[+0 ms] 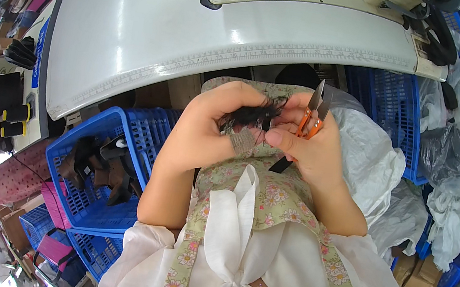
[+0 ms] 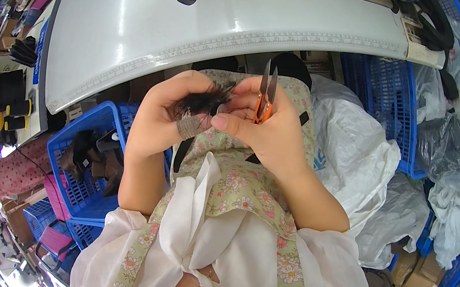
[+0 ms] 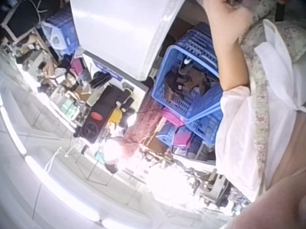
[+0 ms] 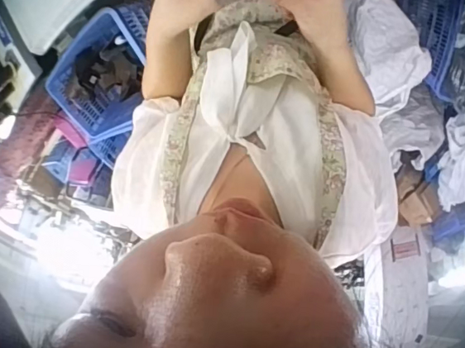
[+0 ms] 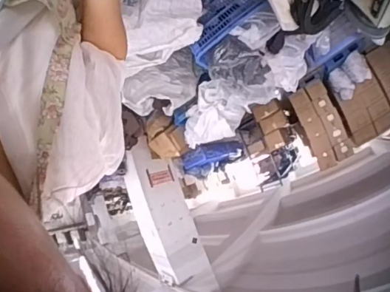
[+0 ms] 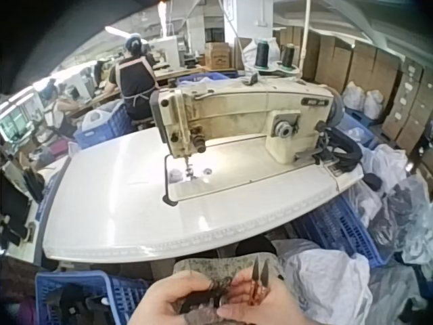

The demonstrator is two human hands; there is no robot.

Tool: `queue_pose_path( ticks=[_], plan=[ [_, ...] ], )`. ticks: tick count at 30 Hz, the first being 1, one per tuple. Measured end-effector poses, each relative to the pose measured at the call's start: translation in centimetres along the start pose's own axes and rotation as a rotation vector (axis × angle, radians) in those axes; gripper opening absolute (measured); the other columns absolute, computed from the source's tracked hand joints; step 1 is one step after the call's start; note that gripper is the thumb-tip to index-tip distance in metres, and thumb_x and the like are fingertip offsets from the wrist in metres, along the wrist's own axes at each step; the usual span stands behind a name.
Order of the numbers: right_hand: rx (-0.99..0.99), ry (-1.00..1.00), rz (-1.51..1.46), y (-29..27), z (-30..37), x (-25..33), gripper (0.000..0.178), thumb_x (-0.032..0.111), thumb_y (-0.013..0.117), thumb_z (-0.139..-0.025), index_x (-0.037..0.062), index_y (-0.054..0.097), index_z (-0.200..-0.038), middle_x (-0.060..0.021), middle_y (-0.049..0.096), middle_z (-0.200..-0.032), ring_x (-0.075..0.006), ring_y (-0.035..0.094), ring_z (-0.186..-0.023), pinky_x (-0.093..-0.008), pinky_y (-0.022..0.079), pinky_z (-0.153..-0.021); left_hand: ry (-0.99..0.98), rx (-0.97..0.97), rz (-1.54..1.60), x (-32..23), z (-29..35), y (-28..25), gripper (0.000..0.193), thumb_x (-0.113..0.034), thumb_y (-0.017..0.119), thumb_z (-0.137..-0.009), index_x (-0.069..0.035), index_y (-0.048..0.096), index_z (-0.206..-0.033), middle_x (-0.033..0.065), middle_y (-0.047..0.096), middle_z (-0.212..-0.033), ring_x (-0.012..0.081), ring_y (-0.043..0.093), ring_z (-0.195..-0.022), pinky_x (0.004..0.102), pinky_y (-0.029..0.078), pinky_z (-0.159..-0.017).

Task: The recorder is winding thread onto a bobbin and trimming excess thread from shoe components.

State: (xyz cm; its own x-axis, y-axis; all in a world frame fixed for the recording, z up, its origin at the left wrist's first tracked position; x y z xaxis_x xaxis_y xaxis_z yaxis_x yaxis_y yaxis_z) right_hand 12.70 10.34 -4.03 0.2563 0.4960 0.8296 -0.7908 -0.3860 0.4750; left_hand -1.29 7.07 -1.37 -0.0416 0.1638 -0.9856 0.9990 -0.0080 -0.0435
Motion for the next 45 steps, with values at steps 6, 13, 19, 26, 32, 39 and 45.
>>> queue_pose_path(
  ticks=[6,13,19,26,32,39,45],
  plan=[
    [0.032,-0.08,0.13,0.1,0.2,-0.1,0.041,0.001,0.076,-0.067,0.0017,0.05,-0.099,-0.0073,0.058,-0.091,-0.0116,0.059,-0.08,-0.0213,0.049,-0.067,-0.039,0.015,-0.029,0.2,0.0,0.2,0.019,0.001,0.068,-0.069,0.001,0.059,-0.085,0.0063,0.057,-0.077,0.0174,0.053,-0.074,0.028,0.042,-0.068],
    [0.057,-0.111,0.231,0.2,0.2,0.3,0.033,-0.003,0.066,-0.074,-0.0017,0.053,-0.104,-0.0062,0.06,-0.095,-0.0096,0.057,-0.084,-0.0207,0.046,-0.067,-0.321,-0.169,-0.149,1.5,0.5,-0.3,0.01,-0.006,0.062,-0.08,0.001,0.056,-0.084,0.0061,0.054,-0.069,0.0124,0.046,-0.063,0.0259,0.039,-0.057],
    [0.081,-0.02,-0.143,-0.4,-0.9,-0.3,0.03,0.0,0.063,-0.077,-0.0021,0.053,-0.105,-0.0064,0.061,-0.088,-0.0036,0.048,-0.053,-0.016,0.035,-0.042,-0.302,-0.269,0.116,2.4,1.2,-0.4,0.014,-0.013,0.057,-0.087,0.0,0.054,-0.088,0.0029,0.055,-0.073,0.0077,0.046,-0.062,0.0221,0.039,-0.056],
    [-0.08,0.001,-0.183,-0.6,-1.2,-1.8,0.031,0.006,0.067,-0.077,-0.0011,0.054,-0.104,-0.0042,0.059,-0.08,-0.0024,0.042,-0.047,-0.0157,0.03,-0.038,-0.28,-0.309,0.639,2.5,0.9,0.7,0.02,-0.02,0.056,-0.089,-0.001,0.052,-0.095,0.0045,0.057,-0.078,0.0065,0.049,-0.063,0.017,0.038,-0.054],
    [-0.17,-0.235,0.224,-0.4,-0.4,-0.5,0.028,0.005,0.071,-0.074,0.0016,0.057,-0.099,-0.0044,0.058,-0.085,-0.0017,0.046,-0.056,-0.0155,0.034,-0.045,-0.214,-0.418,-0.081,1.6,1.4,-0.7,0.013,-0.007,0.063,-0.082,0.0,0.057,-0.092,0.0069,0.06,-0.079,0.014,0.055,-0.069,0.0244,0.044,-0.062],
    [-0.154,-0.507,0.357,-0.5,-0.1,1.0,0.025,-0.001,0.07,-0.071,0.0039,0.057,-0.091,-0.0048,0.055,-0.096,-0.0025,0.049,-0.067,-0.0141,0.037,-0.05,-0.019,-0.134,-0.371,-1.0,0.3,1.2,0.033,0.008,0.06,-0.063,0.002,0.06,-0.095,0.0125,0.057,-0.083,0.0244,0.056,-0.073,0.0294,0.046,-0.067],
    [-0.144,-0.489,0.422,0.1,0.3,1.3,0.024,-0.003,0.069,-0.07,0.0036,0.057,-0.09,-0.0044,0.055,-0.097,-0.0029,0.05,-0.069,-0.0148,0.038,-0.049,-0.069,-0.08,-0.53,-1.1,0.2,1.2,0.027,0.008,0.056,-0.058,0.003,0.061,-0.085,0.0134,0.055,-0.078,0.0297,0.056,-0.071,0.0341,0.045,-0.06]
  ],
)
Point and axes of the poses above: each hand's wrist, its own z-axis away from the middle knuckle, its own y-axis out of the palm, x = y × z, the point moved 7 cm from there along -z, towards the middle knuckle
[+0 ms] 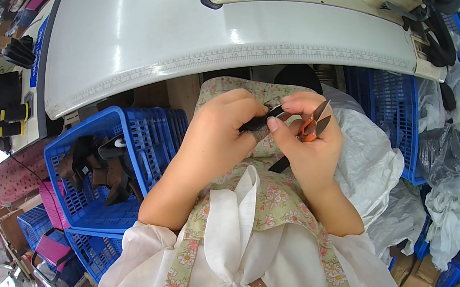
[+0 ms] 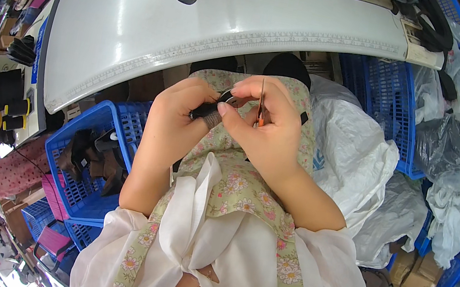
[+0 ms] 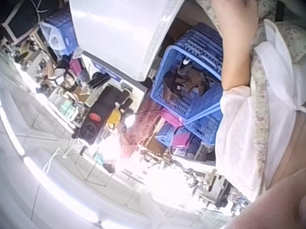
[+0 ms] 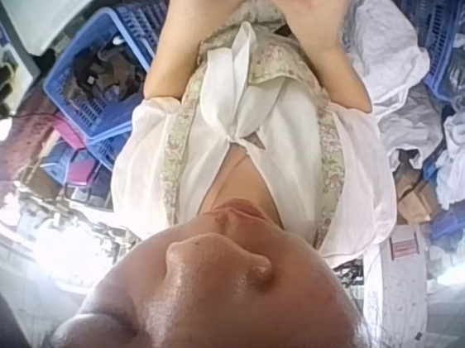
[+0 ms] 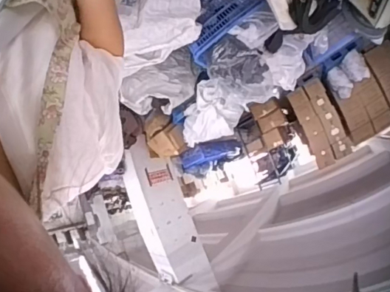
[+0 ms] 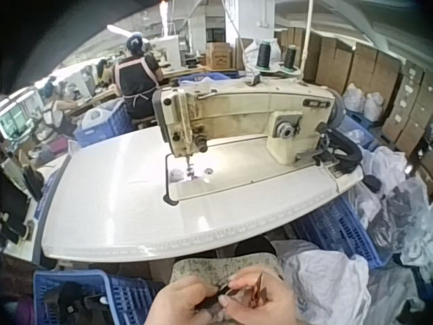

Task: The recorder is winding thread onto a bobbin and trimming excess thread from shoe components.

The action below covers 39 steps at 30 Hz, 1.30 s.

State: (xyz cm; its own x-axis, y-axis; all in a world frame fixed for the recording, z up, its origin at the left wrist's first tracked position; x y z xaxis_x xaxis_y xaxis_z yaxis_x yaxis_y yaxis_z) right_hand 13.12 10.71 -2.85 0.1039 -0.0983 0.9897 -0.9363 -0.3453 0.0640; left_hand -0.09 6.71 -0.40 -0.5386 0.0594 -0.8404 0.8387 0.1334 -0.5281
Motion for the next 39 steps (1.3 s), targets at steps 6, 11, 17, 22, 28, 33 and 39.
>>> queue_pose_path(
  ticks=[6,11,17,22,28,33,39],
  plan=[
    [0.102,0.094,-0.02,-0.3,-0.3,0.0,0.025,-0.004,0.068,-0.07,0.0024,0.058,-0.092,-0.0045,0.056,-0.098,-0.0047,0.054,-0.076,-0.0153,0.039,-0.048,0.069,0.034,0.068,0.2,0.0,-0.7,0.022,0.009,0.056,-0.06,0.003,0.06,-0.08,0.0134,0.054,-0.072,0.0287,0.054,-0.067,0.0333,0.043,-0.058],
    [0.191,0.17,-0.092,0.0,-0.5,-0.1,0.026,-0.004,0.068,-0.07,0.0013,0.058,-0.093,-0.0055,0.055,-0.101,-0.0061,0.055,-0.076,-0.0153,0.039,-0.049,0.011,-0.01,0.158,0.4,-0.3,-0.6,0.011,0.004,0.063,-0.069,0.002,0.059,-0.079,0.012,0.052,-0.07,0.0246,0.05,-0.063,0.0293,0.04,-0.058],
    [0.248,0.177,-0.167,-0.1,-0.7,-0.1,0.021,-0.003,0.062,-0.074,-0.0001,0.058,-0.094,-0.0097,0.053,-0.108,-0.0098,0.057,-0.079,-0.0162,0.041,-0.048,-0.123,-0.114,0.425,3.1,-0.3,-0.3,0.007,-0.003,0.064,-0.077,0.001,0.059,-0.079,0.0036,0.053,-0.069,0.0148,0.048,-0.065,0.0262,0.039,-0.061],
    [0.142,0.469,-0.81,-0.3,-0.8,-2.4,0.02,0.002,0.054,-0.08,-0.0004,0.057,-0.1,-0.0162,0.058,-0.104,-0.0153,0.062,-0.078,-0.0168,0.037,-0.038,-0.273,-0.03,1.064,4.4,0.1,1.5,0.008,-0.008,0.059,-0.084,-0.001,0.061,-0.088,0.0046,0.057,-0.089,0.013,0.051,-0.081,0.0259,0.041,-0.069],
    [0.064,0.55,-0.818,0.1,-0.2,-4.0,0.021,0.005,0.058,-0.081,-0.0012,0.056,-0.101,-0.0136,0.062,-0.094,-0.0155,0.063,-0.068,-0.0171,0.037,-0.036,-0.194,-0.058,1.442,2.8,-0.8,1.8,0.015,-0.012,0.058,-0.085,0.001,0.059,-0.093,0.0129,0.06,-0.101,0.018,0.055,-0.091,0.0299,0.045,-0.077],
    [0.021,0.492,-0.656,0.3,-0.1,-3.7,0.024,0.005,0.064,-0.079,0.0001,0.055,-0.101,-0.0089,0.062,-0.085,-0.0102,0.058,-0.062,-0.017,0.036,-0.038,-0.108,-0.004,1.469,3.3,-0.5,1.7,0.015,-0.015,0.059,-0.085,0.0,0.057,-0.088,0.0118,0.061,-0.088,0.0201,0.058,-0.084,0.0316,0.046,-0.08],
    [0.018,0.342,-0.247,-0.2,0.1,-2.1,0.03,0.007,0.07,-0.075,0.0007,0.055,-0.099,-0.0033,0.058,-0.078,-0.0044,0.051,-0.06,-0.0179,0.038,-0.045,-0.152,-0.216,0.963,2.4,0.1,0.2,0.01,-0.01,0.061,-0.083,-0.001,0.057,-0.081,0.0078,0.058,-0.078,0.0177,0.057,-0.075,0.0302,0.046,-0.074]
  ],
)
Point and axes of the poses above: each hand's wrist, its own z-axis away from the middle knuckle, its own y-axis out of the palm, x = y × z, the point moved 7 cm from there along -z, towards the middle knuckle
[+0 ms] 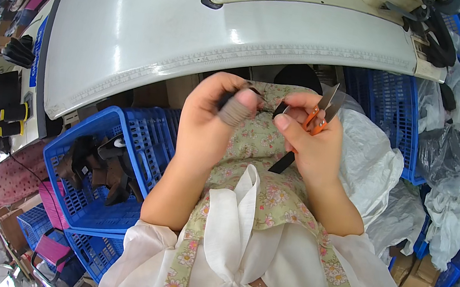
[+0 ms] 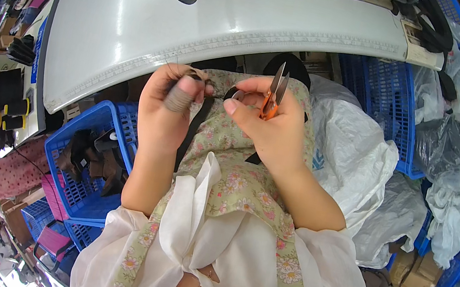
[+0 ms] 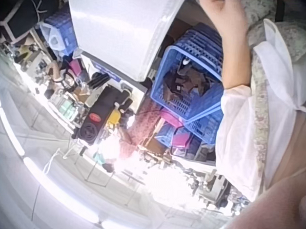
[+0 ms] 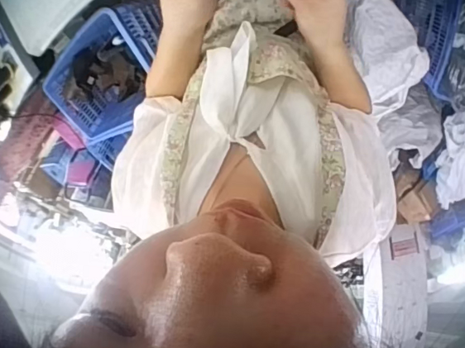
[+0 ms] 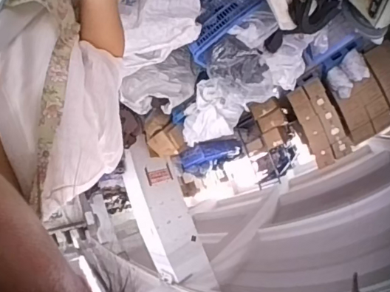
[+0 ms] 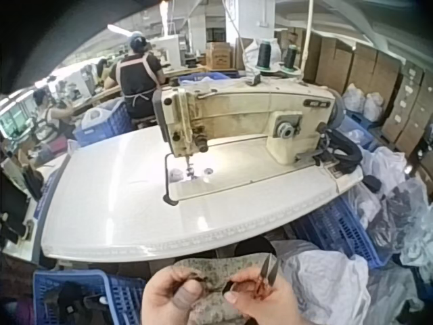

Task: The recorder is winding thread onto a bobbin and trimming excess thread from shoe components.

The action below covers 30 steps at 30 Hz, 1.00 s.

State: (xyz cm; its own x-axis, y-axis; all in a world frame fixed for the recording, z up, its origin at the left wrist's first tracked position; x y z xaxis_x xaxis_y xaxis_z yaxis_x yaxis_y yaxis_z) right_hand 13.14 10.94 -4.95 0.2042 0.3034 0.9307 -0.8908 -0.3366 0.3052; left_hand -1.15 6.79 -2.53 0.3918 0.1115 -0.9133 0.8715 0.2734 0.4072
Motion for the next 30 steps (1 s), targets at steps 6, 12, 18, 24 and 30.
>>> queue_pose_path(
  ticks=[6,12,18,24,30],
  plan=[
    [0.011,0.032,0.002,-0.1,0.0,-0.1,0.03,0.003,0.071,-0.074,0.0013,0.055,-0.099,-0.0039,0.058,-0.08,-0.0037,0.051,-0.061,-0.0168,0.039,-0.047,0.446,0.156,-0.974,-3.0,0.7,2.1,0.025,0.009,0.063,-0.061,0.001,0.061,-0.084,0.0106,0.057,-0.081,0.0254,0.056,-0.078,0.0304,0.045,-0.068],
    [-0.035,-0.043,0.077,0.1,0.0,0.1,0.028,-0.001,0.07,-0.072,0.0005,0.056,-0.096,-0.0033,0.059,-0.079,-0.004,0.052,-0.062,-0.0159,0.04,-0.049,0.425,0.232,-1.177,-3.6,0.9,3.3,0.034,0.01,0.057,-0.052,0.002,0.061,-0.084,0.0117,0.057,-0.082,0.0287,0.054,-0.081,0.0343,0.045,-0.069],
    [0.075,-0.11,0.465,0.4,0.3,1.2,0.024,-0.003,0.065,-0.071,0.0001,0.059,-0.093,-0.0035,0.058,-0.084,-0.0052,0.051,-0.063,-0.0181,0.041,-0.052,0.229,0.301,-1.068,-2.7,0.4,2.0,0.024,0.005,0.058,-0.06,0.002,0.058,-0.084,0.0155,0.056,-0.082,0.0346,0.052,-0.083,0.0402,0.044,-0.072],
    [0.207,-0.217,0.191,0.5,-0.4,1.6,0.023,0.001,0.062,-0.073,-0.0007,0.059,-0.095,-0.0071,0.059,-0.088,-0.0075,0.055,-0.067,-0.0186,0.039,-0.047,0.192,0.158,-1.067,-1.3,-0.4,0.5,0.015,0.002,0.06,-0.07,0.003,0.055,-0.084,0.0169,0.055,-0.083,0.0358,0.052,-0.083,0.0388,0.043,-0.071],
    [0.117,0.183,-0.593,-1.5,-1.6,-1.2,0.024,0.004,0.057,-0.078,-0.0019,0.053,-0.101,-0.0119,0.061,-0.089,-0.0174,0.061,-0.072,-0.0191,0.036,-0.038,0.018,0.261,-0.749,-0.6,0.0,0.5,0.012,0.0,0.061,-0.074,0.002,0.055,-0.084,0.0119,0.054,-0.081,0.027,0.052,-0.078,0.032,0.042,-0.072]
  ],
)
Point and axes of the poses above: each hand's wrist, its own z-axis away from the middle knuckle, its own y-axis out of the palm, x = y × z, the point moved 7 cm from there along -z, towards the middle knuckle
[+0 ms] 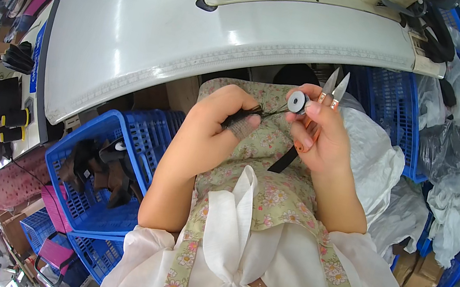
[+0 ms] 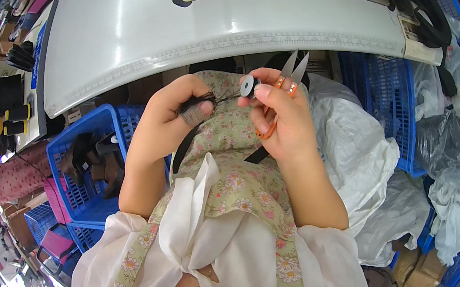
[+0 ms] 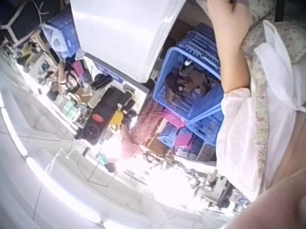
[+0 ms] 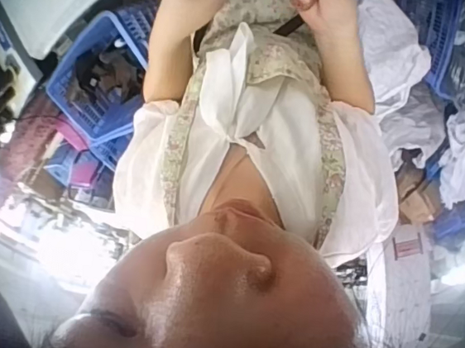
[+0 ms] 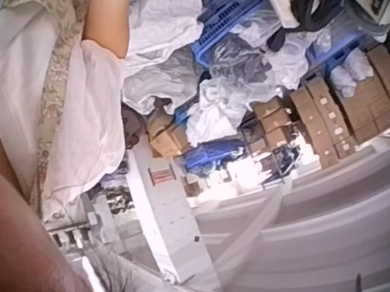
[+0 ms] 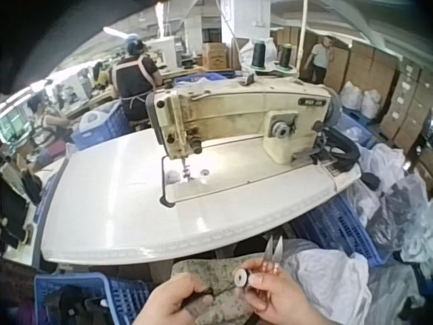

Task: The recorder is winding thread onto a bobbin and trimming excess thread from shoe components.

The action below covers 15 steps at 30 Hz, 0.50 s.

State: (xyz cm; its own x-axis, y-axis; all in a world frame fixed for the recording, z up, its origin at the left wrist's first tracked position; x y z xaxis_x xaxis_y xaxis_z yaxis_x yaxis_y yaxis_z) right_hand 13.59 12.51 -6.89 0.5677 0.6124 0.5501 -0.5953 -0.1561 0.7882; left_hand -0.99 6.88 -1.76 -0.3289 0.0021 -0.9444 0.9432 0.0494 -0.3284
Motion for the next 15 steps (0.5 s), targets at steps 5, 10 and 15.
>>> queue_pose_path(
  ticks=[5,10,15],
  plan=[
    [-0.129,-0.071,0.09,0.1,0.1,-0.2,0.024,0.004,0.06,-0.078,-0.0008,0.054,-0.101,-0.0096,0.061,-0.085,-0.0145,0.06,-0.068,-0.0197,0.036,-0.038,0.141,-0.045,0.153,0.0,-0.3,-0.5,0.01,-0.001,0.062,-0.077,0.001,0.055,-0.084,0.009,0.057,-0.085,0.0195,0.052,-0.084,0.0287,0.04,-0.076],
    [-0.169,-0.11,0.484,-0.1,0.7,0.2,0.025,0.004,0.064,-0.077,0.0006,0.055,-0.1,-0.005,0.058,-0.079,-0.0077,0.054,-0.061,-0.0199,0.036,-0.042,-0.056,-0.035,0.819,0.7,-1.0,0.6,0.012,-0.011,0.056,-0.086,-0.001,0.055,-0.092,0.0104,0.059,-0.094,0.0183,0.054,-0.09,0.0295,0.041,-0.082],
    [-0.088,-0.195,0.646,1.2,1.2,-0.1,0.026,0.0,0.066,-0.074,0.0017,0.056,-0.099,-0.0021,0.056,-0.075,-0.0049,0.05,-0.058,-0.0188,0.038,-0.046,-0.16,-0.096,1.146,2.3,-1.6,1.3,0.015,-0.02,0.055,-0.089,-0.006,0.048,-0.088,0.0064,0.052,-0.083,0.0166,0.053,-0.084,0.0255,0.042,-0.065]
  ],
)
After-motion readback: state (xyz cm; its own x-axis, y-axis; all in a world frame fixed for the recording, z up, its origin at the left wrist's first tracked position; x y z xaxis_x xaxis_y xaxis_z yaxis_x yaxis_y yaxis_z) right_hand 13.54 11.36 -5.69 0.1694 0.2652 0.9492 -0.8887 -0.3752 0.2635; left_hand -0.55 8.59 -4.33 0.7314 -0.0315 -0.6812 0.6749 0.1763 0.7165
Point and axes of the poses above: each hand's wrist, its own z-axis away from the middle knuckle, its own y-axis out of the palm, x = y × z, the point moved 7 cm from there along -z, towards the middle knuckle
